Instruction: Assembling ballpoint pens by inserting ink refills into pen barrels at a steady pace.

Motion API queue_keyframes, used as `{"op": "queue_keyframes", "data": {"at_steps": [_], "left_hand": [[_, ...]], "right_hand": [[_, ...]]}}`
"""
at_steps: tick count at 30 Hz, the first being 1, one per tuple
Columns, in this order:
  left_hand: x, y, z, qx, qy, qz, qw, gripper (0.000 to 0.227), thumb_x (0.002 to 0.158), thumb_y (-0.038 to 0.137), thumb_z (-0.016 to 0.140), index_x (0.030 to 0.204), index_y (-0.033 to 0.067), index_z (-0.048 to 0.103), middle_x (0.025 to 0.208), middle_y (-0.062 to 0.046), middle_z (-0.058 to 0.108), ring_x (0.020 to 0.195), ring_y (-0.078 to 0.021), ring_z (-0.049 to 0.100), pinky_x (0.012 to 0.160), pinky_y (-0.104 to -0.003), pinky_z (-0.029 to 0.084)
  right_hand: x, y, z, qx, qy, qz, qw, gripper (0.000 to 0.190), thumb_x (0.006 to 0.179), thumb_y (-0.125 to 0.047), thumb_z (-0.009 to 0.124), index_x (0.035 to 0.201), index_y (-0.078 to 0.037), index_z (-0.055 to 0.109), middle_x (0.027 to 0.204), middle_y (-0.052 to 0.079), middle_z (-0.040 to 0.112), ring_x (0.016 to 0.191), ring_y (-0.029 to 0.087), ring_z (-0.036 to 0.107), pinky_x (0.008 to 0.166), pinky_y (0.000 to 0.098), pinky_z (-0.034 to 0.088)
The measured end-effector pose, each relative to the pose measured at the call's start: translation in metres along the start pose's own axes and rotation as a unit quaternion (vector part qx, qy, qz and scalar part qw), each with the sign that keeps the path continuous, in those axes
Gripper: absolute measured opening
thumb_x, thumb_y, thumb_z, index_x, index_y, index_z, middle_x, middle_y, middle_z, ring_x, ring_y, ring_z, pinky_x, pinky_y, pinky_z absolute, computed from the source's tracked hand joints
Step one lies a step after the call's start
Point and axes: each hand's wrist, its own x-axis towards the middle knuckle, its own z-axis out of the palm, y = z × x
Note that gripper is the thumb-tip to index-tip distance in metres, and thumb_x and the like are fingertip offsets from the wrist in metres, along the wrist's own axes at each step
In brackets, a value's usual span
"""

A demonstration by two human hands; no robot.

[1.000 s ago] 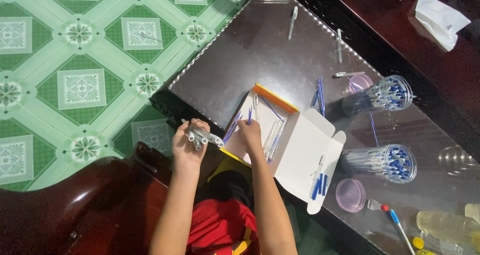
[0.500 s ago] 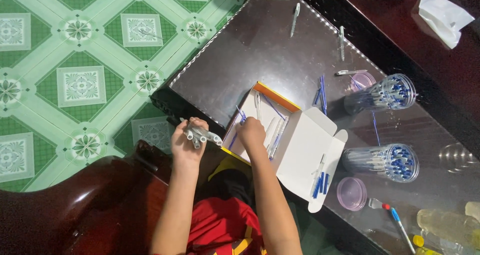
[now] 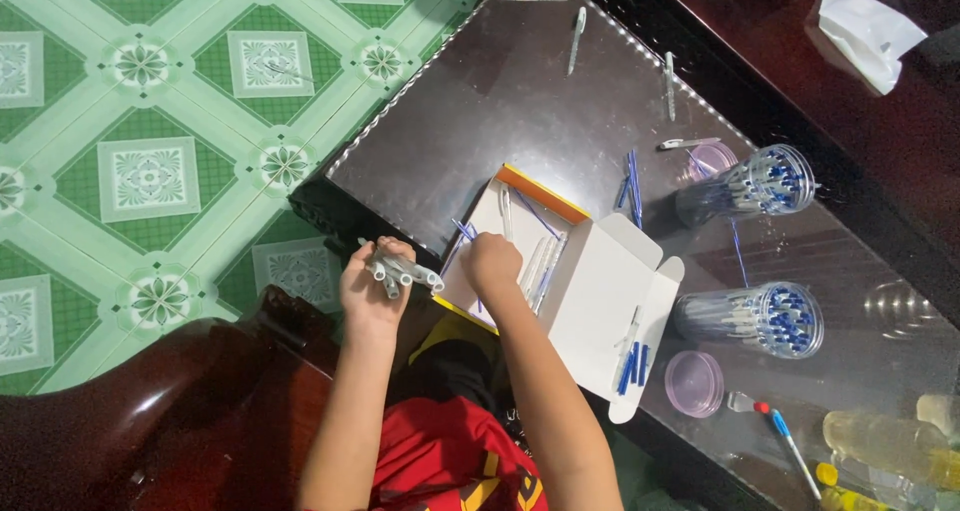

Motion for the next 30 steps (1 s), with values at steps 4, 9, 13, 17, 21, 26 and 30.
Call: {"op": "queue_keyframes", "data": {"at_steps": [4, 9, 13, 17, 21, 26, 30], "left_hand": [[-0.002, -0.008, -0.001, -0.002, 0.008, -0.003, 1.000, 0.012, 0.099, 0.010, 0.050, 0.095, -0.0010, 0.052, 0.086, -0.010, 0.054, 0.080, -0.0264, 0.060, 0.074, -0.038, 0.054], [-0.008, -0.005, 0.005, -0.002, -0.008, -0.002, 1.000, 0.012, 0.099, 0.010, 0.050, 0.094, 0.0000, 0.052, 0.086, -0.010, 0.054, 0.080, -0.0256, 0.060, 0.074, -0.038, 0.054], [-0.013, 0.003, 0.011, 0.009, -0.015, 0.011, 1.000, 0.013, 0.098, 0.009, 0.050, 0.092, -0.0014, 0.054, 0.085, -0.011, 0.056, 0.079, -0.0260, 0.061, 0.073, -0.037, 0.054], [-0.014, 0.002, 0.013, 0.000, -0.014, 0.007, 1.000, 0.013, 0.099, 0.009, 0.049, 0.093, -0.0015, 0.053, 0.085, -0.011, 0.055, 0.079, -0.0256, 0.060, 0.073, -0.037, 0.054], [-0.011, -0.001, 0.009, 0.003, -0.008, 0.006, 1.000, 0.011, 0.099, 0.008, 0.050, 0.094, -0.0015, 0.052, 0.087, -0.011, 0.054, 0.081, -0.0260, 0.060, 0.074, -0.036, 0.054], [-0.007, -0.002, 0.005, -0.005, -0.004, 0.003, 1.000, 0.011, 0.099, 0.010, 0.049, 0.093, 0.0004, 0.051, 0.088, -0.010, 0.054, 0.080, -0.0253, 0.060, 0.073, -0.036, 0.054], [-0.002, -0.002, 0.003, 0.006, 0.011, 0.005, 1.000, 0.012, 0.099, 0.010, 0.050, 0.093, -0.0006, 0.052, 0.087, -0.010, 0.054, 0.079, -0.0254, 0.060, 0.073, -0.037, 0.054]], "right_hand": [[0.012, 0.013, 0.023, -0.024, 0.011, -0.009, 1.000, 0.016, 0.086, -0.001, 0.066, 0.094, 0.003, 0.078, 0.085, 0.022, 0.076, 0.091, 0.045, 0.076, 0.078, 0.0541, 0.061], [-0.002, 0.011, -0.009, 0.107, -0.026, 0.048, 0.993, 0.032, 0.089, -0.020, 0.072, 0.104, 0.009, 0.076, 0.092, 0.029, 0.075, 0.096, 0.047, 0.075, 0.082, 0.0539, 0.060], [0.046, 0.055, 0.034, 0.232, -0.017, 0.063, 0.971, 0.036, 0.086, -0.021, 0.070, 0.104, 0.010, 0.076, 0.088, 0.030, 0.074, 0.091, 0.047, 0.075, 0.076, 0.0559, 0.059], [0.028, 0.059, 0.009, 0.505, 0.010, 0.118, 0.855, 0.024, 0.079, -0.017, 0.058, 0.092, 0.000, 0.067, 0.064, 0.008, 0.056, 0.050, 0.015, 0.050, 0.046, 0.0297, 0.040], [0.009, 0.051, -0.008, 0.625, -0.031, 0.123, 0.770, 0.021, 0.087, -0.022, 0.058, 0.098, -0.004, 0.057, 0.069, -0.001, 0.043, 0.055, 0.013, 0.045, 0.047, 0.0255, 0.038], [0.010, 0.034, 0.019, 0.595, -0.045, 0.099, 0.797, 0.021, 0.095, -0.011, 0.048, 0.114, -0.002, 0.052, 0.079, 0.003, 0.045, 0.059, 0.015, 0.052, 0.047, 0.0248, 0.042], [0.002, 0.012, 0.033, 0.434, 0.029, 0.065, 0.898, 0.033, 0.087, -0.029, 0.073, 0.107, -0.005, 0.065, 0.089, 0.015, 0.067, 0.085, 0.030, 0.070, 0.066, 0.0381, 0.055]]}}
